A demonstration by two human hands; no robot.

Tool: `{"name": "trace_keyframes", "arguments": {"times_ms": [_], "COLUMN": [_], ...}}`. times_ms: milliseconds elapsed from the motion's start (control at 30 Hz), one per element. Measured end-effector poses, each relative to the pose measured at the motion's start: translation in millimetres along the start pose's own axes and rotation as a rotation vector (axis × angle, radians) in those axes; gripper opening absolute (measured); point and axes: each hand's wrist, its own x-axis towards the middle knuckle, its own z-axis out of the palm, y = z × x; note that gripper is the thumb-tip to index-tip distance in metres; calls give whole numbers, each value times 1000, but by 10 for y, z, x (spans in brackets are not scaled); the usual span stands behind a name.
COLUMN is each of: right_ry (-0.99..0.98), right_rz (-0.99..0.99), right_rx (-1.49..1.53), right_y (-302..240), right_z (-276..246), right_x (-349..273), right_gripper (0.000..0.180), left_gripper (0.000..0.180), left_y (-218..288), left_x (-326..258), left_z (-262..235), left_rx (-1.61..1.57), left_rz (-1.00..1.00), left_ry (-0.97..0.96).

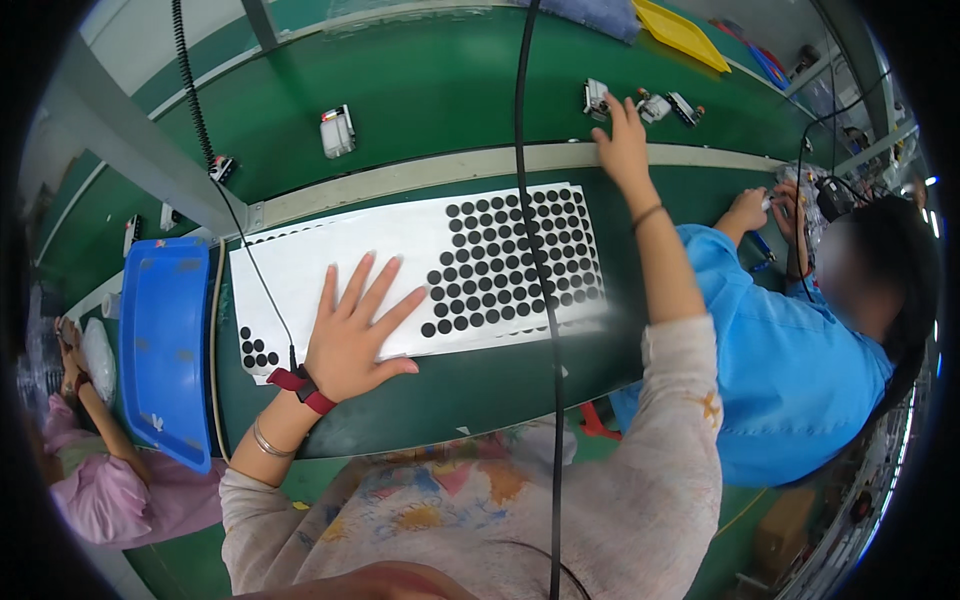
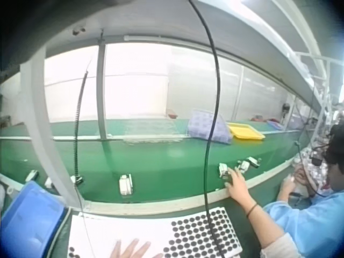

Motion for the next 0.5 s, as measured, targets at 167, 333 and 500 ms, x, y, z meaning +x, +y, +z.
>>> {"name": "trace_keyframes", "arguments": {"times_ms": [167,333,500], "right_ry": [-150,41,-210], "right_rz": [271,-46,25], "right_rx": [-206,-51,1094], "right_y": [173,-486,-1742], "right_z": [288,37,6], "right_x": [472,463,120], "right_gripper": [39,21,18], "left_gripper": [72,51,24], "left_y": [-96,-535,-897], "left_x": [-83,-260,-584], "left_z": [-109,-449,-543], "left_rx": [-44,-85,-236], "left_rz": [43,-129,-425], "left_ry": [-6,272,374]}}
